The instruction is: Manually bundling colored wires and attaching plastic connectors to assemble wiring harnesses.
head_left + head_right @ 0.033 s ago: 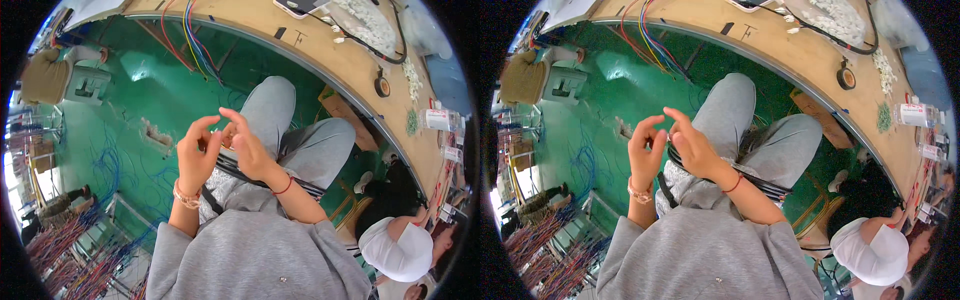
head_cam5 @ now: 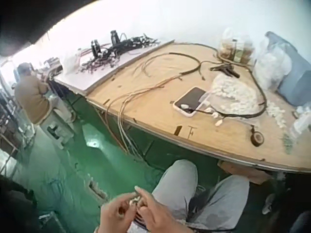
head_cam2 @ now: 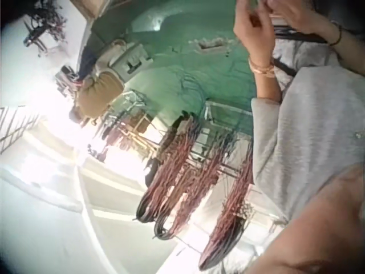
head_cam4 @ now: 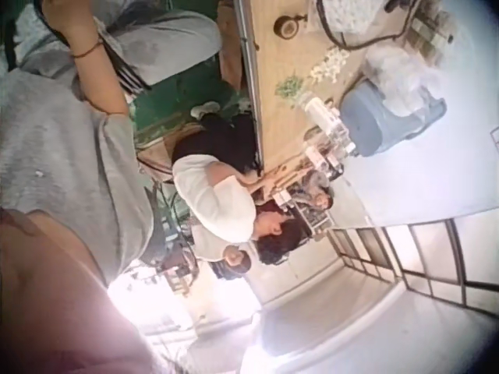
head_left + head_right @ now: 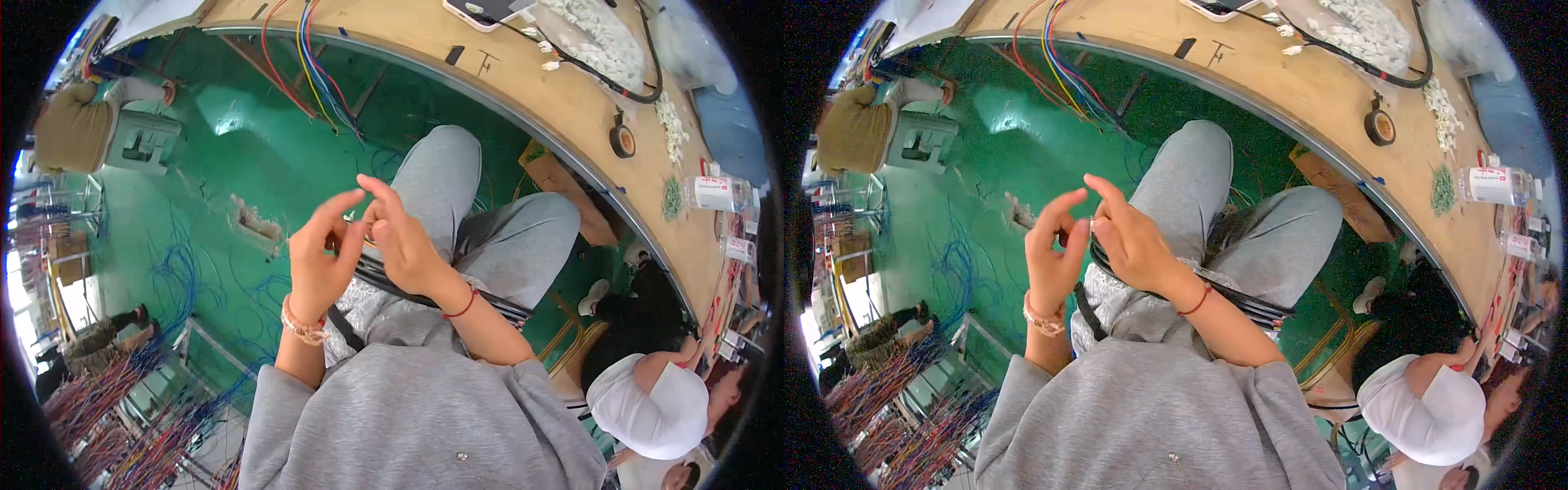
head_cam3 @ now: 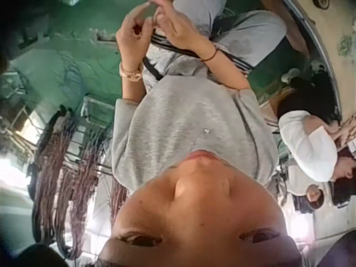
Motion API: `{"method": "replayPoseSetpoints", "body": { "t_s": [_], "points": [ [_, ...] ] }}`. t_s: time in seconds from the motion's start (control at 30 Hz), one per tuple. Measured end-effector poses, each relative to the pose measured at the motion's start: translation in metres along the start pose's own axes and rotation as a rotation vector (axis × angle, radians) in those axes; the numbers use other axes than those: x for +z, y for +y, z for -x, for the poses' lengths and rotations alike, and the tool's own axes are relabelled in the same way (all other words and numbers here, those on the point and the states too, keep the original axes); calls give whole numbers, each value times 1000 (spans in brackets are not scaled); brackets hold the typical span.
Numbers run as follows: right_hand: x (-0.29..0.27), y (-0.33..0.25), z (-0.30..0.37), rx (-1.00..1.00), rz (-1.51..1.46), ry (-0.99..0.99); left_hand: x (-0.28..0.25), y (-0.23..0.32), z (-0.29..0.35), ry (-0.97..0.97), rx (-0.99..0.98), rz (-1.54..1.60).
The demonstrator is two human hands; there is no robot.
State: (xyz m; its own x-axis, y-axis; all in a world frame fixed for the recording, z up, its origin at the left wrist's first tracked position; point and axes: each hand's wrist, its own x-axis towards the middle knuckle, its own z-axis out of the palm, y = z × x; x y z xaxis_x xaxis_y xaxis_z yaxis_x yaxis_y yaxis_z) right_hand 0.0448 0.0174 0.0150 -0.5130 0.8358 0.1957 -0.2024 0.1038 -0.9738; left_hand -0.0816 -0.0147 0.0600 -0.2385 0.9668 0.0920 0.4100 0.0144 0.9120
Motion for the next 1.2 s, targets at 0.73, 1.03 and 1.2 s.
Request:
{"method": "replayPoseSetpoints", "body": {
  "t_s": [0.73,1.03,1.2],
  "points": [
    [-6,-1,3,229,-345,-133,4,-9,2,-74,-142,424],
    [1,0,-1,204,-184,245,11,-25,0,-38,-423,834],
    [-5,-4,-5,284,-249,365,6,-25,1,-51,-417,902]
  ]
}}
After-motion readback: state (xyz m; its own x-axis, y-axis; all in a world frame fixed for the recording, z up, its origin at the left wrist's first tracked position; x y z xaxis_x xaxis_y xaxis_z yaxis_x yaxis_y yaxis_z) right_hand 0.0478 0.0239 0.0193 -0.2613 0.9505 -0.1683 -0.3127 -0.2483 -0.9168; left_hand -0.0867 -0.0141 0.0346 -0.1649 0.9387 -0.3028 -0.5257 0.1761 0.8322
